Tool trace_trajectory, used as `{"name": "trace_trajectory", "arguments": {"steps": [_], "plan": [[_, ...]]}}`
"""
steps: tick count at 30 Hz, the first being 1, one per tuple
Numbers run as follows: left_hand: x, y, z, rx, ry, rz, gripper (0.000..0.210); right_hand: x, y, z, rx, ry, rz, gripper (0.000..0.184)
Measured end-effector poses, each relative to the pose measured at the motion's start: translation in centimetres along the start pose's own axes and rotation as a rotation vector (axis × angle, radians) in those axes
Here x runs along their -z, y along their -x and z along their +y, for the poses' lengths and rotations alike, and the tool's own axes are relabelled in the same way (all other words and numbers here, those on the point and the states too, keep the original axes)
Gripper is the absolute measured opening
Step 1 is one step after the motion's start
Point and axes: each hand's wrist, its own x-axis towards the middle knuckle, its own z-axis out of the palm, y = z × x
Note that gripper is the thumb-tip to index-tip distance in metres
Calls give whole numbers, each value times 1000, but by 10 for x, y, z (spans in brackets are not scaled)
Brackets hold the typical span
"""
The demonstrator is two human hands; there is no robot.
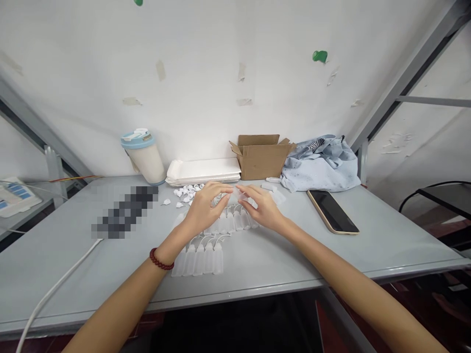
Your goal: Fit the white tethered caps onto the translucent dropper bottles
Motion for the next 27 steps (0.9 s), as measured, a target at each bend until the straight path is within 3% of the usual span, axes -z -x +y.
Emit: {"name": "trace_trajectory", "arguments": {"steps": [6,13,18,22,27], "plan": [[2,-1,6,250,140,-7,12,1,-1,-12,35,-50,-16,34],[0,-2,3,338,338,11,28,0,0,-13,66,-42,3,37],[6,-5,-1,475,459,-121,28,-2,2,-13,91,-49,8,40],[9,-4,-1,466,348,-196,25,-2,2,-14,87,-38,18,36],[6,-3,3,436,281,-158,24,-4,2,-15,86,-18,32,32]]}}
